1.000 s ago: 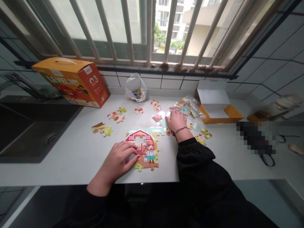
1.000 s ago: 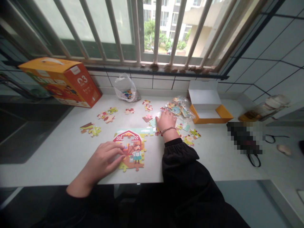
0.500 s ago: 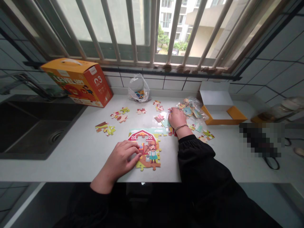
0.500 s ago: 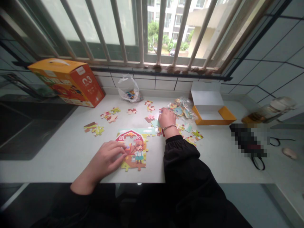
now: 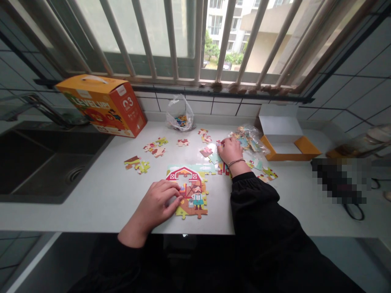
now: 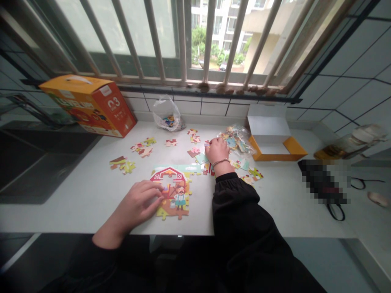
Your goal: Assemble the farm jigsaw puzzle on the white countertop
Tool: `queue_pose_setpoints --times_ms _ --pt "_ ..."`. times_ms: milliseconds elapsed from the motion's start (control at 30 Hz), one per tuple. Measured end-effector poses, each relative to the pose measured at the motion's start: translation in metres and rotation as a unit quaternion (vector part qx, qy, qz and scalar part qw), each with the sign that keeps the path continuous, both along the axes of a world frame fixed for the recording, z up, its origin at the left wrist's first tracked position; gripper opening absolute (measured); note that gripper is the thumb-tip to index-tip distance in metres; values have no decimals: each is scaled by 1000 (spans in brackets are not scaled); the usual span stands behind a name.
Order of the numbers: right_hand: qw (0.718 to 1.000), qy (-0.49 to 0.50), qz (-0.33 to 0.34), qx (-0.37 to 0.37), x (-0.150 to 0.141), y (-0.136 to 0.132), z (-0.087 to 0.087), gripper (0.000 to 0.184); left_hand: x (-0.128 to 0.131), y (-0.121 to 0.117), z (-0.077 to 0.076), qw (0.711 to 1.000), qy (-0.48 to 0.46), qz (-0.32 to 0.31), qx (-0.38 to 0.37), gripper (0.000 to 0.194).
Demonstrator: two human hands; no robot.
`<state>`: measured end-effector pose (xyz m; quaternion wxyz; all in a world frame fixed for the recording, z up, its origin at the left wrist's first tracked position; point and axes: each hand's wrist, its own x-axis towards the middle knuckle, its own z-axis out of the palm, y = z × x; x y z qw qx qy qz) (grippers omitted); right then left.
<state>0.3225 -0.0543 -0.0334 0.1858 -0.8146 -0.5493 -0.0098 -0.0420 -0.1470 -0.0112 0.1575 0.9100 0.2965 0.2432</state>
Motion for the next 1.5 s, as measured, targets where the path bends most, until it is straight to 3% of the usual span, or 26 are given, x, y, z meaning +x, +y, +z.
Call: queue_pose_setpoints --times_ms 167,367,533,600,667,733,833,867,933,1067,1267,1400,1500 --pt "999 7 33 0 3 1 0 30 1 0 -1 1000 -3 -1 4 9" --pt "998 50 15 44 8 4 -5 57 -2 -1 -5 997 -26 40 55 8" --pt "980 117 76 142 8 2 4 17 -3 -1 -4 987 -70 110 92 8" --pt "968 167 93 164 2 -3 11 15 -3 0 -3 984 -76 128 100 7" --pt "943 266 117 163 -12 -11 16 20 -3 1 -5 982 -71 146 97 5" --pt "895 399 163 119 -33 -21 18 30 -3 2 -7 981 -62 163 84 12" --pt "784 567 252 -11 -70 -37 19 42 -3 3 -11 982 -48 174 62 52" --pt "761 589 269 -46 -82 -42 18 39 -3 3 -12 982 -44 174 59 64" --pt "742 599 286 -93 -102 -51 17 31 -4 3 -14 984 -36 166 60 78" --pt "727 602 304 -131 -127 -65 13 21 -6 3 -15 986 -30 145 72 74" --pt "717 608 307 -151 -138 -74 15 26 -5 3 -15 985 -35 149 77 71" --pt "712 567 374 -178 -141 -76 15 31 -5 2 -13 987 -40 141 68 56" --pt "747 518 393 -141 -140 -77 15 30 -9 2 -11 990 -42 123 47 46"
